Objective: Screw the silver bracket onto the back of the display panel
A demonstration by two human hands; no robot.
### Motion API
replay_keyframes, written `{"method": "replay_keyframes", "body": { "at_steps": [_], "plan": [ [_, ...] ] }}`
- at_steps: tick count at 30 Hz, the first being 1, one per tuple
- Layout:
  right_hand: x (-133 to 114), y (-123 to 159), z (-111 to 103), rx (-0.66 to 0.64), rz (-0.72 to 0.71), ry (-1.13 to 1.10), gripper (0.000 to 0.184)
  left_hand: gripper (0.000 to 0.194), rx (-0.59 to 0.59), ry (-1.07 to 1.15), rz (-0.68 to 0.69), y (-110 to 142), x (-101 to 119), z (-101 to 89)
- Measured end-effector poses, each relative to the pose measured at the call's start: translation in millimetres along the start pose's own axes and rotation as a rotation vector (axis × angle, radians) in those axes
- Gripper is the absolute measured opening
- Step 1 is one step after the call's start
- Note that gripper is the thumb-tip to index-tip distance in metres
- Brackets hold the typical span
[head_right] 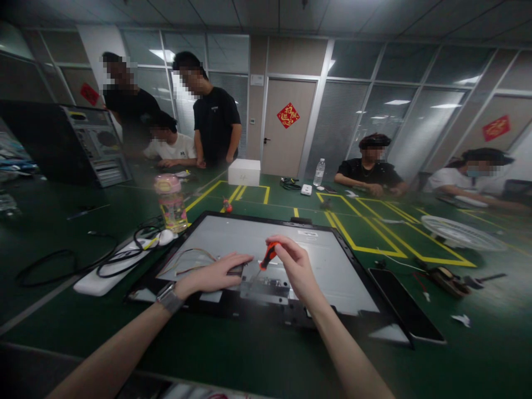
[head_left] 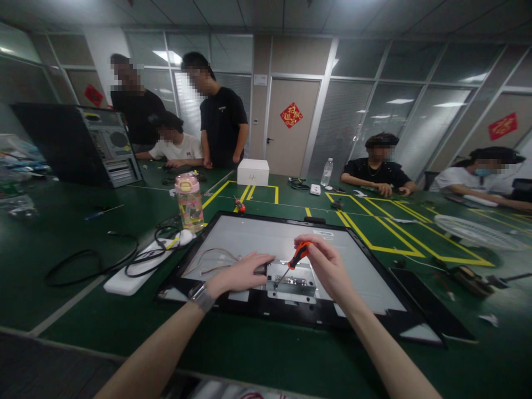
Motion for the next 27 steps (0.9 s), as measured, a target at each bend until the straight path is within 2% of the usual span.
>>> {"method": "replay_keyframes", "body": {
  "at_steps": [5, 12, 19, 27],
  "plan": [
    [0.2, -1.2, 0.7, -0.024, 0.023, -0.071, 0.017, 0.061, -0.004, -0.004, -0.013, -0.3, -2.3, 0.9],
    [-4.6, 0.8, 8.5, -0.106, 0.064, -0.094, 0.027, 0.061, 0.010, 0.008, -0.009, 0.3, -5.6, 1.1],
    [-8.2, 0.3, 3.0, -0.036, -0.012, -0.041, 0.012, 0.059, 0.008, 0.002, 0.001, 0.3, -0.8, -0.4],
    [-8.1, 0.7, 7.9, -0.050, 0.060, -0.114, 0.023, 0.061, 0.022, 0.012, 0.013, -0.2, -3.2, 0.4]
  ]
}}
Point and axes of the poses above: each hand's wrist, its own y-axis away from the middle knuckle, its own z-axis out of the palm, x = y × z, the point moved 5 cm from there along -y, towards the middle knuckle, and after that the axes turned 4 degrees about -x, right-handed, at the moved point
